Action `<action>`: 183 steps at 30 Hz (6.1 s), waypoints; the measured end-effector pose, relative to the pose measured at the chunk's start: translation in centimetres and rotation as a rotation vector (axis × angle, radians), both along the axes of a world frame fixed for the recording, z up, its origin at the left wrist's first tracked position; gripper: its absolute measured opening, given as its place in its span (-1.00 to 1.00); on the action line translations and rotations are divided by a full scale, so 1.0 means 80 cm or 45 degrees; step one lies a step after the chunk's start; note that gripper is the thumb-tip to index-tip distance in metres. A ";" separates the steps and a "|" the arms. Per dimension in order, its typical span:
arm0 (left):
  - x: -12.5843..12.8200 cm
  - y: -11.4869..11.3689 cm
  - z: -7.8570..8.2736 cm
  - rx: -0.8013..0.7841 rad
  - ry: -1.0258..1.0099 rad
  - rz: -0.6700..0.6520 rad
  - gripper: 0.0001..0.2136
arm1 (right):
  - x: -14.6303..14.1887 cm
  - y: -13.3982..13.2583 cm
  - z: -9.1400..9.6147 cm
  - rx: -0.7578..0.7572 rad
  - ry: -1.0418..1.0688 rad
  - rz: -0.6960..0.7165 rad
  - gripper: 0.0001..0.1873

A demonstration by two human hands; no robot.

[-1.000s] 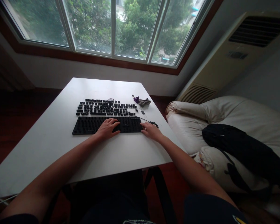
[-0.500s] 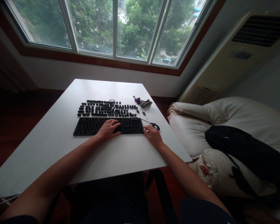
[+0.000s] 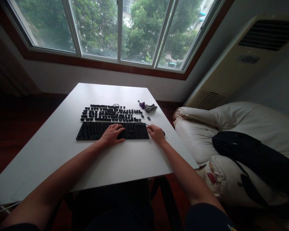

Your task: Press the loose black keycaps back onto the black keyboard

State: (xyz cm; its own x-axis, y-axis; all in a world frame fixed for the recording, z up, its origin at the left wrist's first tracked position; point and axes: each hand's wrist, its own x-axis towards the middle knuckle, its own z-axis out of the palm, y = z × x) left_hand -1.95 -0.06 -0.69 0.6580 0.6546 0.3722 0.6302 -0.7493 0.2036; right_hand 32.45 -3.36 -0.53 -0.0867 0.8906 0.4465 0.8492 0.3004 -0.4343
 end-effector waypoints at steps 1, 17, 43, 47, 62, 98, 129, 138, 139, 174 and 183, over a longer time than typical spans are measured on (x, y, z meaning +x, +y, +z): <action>0.000 0.000 0.000 0.002 0.004 0.001 -0.42 | 0.000 0.014 0.004 0.007 -0.012 0.002 -0.79; -0.002 0.003 0.002 -0.035 0.030 -0.005 -0.39 | -0.031 0.163 0.042 -0.492 -0.605 0.085 -0.73; -0.003 0.005 -0.005 -0.043 0.010 -0.021 -0.41 | 0.001 0.028 0.047 -0.366 -0.186 0.277 -0.77; -0.002 0.003 -0.004 -0.049 0.010 -0.007 -0.42 | -0.002 -0.002 0.045 -0.467 -0.199 0.309 -0.81; -0.001 0.002 -0.002 -0.036 0.026 -0.007 -0.42 | -0.028 -0.016 0.056 -0.405 -0.613 0.309 -0.88; 0.000 0.005 -0.006 -0.019 0.036 0.003 -0.41 | -0.084 -0.007 0.012 -0.528 1.062 0.282 -0.58; -0.011 0.003 0.010 -0.054 0.057 -0.050 -0.45 | -0.066 0.171 0.022 -0.315 -0.697 0.156 -0.80; -0.010 0.002 0.009 -0.054 0.058 -0.058 -0.44 | -0.055 0.135 0.036 -0.199 -0.460 0.194 -0.87; -0.010 0.002 0.009 -0.054 0.057 -0.061 -0.44 | -0.052 0.127 0.039 -0.185 -0.390 0.216 -0.87; -0.008 0.001 0.005 -0.084 0.043 -0.047 -0.45 | -0.039 -0.008 0.038 -0.257 -0.308 0.521 -0.85; -0.008 0.001 0.004 -0.061 0.054 -0.047 -0.44 | -0.041 -0.011 0.043 -0.296 -0.365 0.541 -0.85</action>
